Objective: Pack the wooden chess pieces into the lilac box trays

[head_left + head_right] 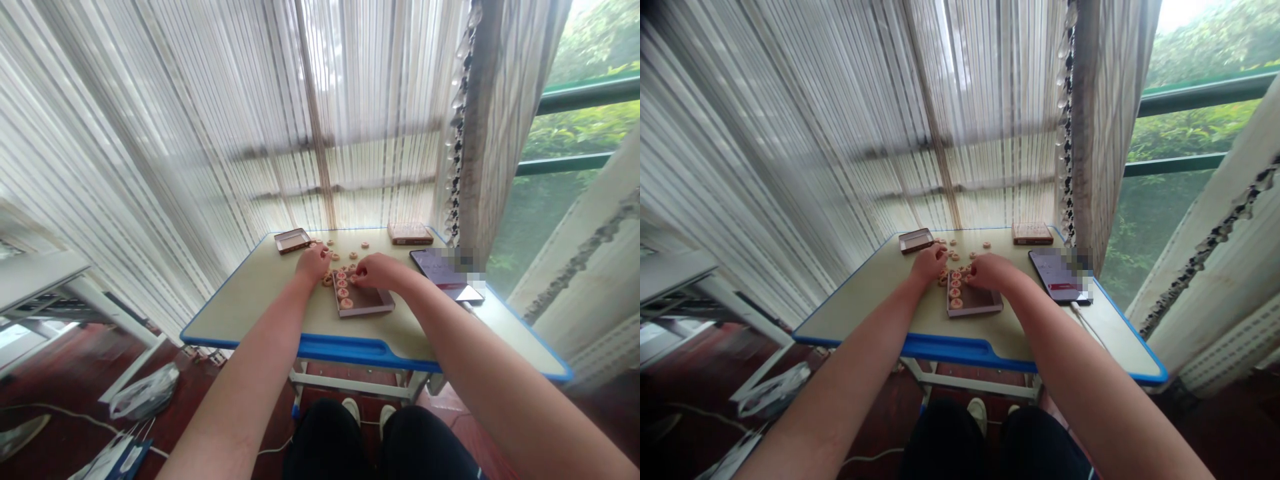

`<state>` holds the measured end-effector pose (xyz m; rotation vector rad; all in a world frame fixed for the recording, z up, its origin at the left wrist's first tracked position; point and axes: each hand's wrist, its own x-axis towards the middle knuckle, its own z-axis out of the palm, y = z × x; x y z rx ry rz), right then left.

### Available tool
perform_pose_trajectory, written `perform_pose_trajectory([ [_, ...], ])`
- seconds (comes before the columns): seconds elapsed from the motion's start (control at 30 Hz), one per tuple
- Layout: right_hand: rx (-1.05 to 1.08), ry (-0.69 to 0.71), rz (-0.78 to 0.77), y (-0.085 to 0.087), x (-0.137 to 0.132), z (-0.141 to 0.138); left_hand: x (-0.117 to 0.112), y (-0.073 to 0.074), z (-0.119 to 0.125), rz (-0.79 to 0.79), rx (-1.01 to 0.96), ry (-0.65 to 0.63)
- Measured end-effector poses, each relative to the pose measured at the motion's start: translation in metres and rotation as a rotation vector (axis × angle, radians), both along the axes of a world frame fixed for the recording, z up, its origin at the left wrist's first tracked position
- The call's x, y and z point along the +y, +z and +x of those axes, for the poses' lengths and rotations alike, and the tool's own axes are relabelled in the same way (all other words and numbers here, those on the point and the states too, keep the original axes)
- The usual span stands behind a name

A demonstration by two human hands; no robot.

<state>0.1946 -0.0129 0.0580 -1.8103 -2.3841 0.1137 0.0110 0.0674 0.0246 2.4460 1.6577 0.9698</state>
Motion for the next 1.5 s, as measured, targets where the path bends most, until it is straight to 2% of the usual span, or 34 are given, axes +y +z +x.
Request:
perform_pose_trajectory([
  [0.13, -0.044, -0.029, 0.023, -0.007, 0.002, -0.003, 0.0, -0.002, 0.001, 0.003, 0.053, 0.06],
  [0.33, 0.022, -0.014, 0.077, -0.009, 0.004, -0.004, 0.006, -0.003, -0.002, -0.002, -0.022, 0.171],
  [0.6, 0.127, 0.027, 0.084, -0.015, 0.01, -0.001, 0.002, -0.003, -0.003, -0.037, 0.026, 0.114],
  [0.77, 0.119, 0.021, 0.08, -0.019, 0.014, -0.001, 0.004, -0.004, -0.002, 0.03, 0.062, 0.085],
  [1.2, 0.124, 0.033, 0.051, -0.016, 0.013, 0.0, 0.009, -0.007, -0.004, -0.016, 0.074, 0.05],
  [1.37, 0.143, -0.01, 0.076, -0.012, 0.015, 0.008, 0.01, -0.008, -0.009, -0.021, 0.082, 0.162],
  [1.5, 0.193, -0.115, 0.203, -0.016, 0.024, 0.019, 0.012, -0.009, -0.013, -0.134, 0.083, 0.261],
])
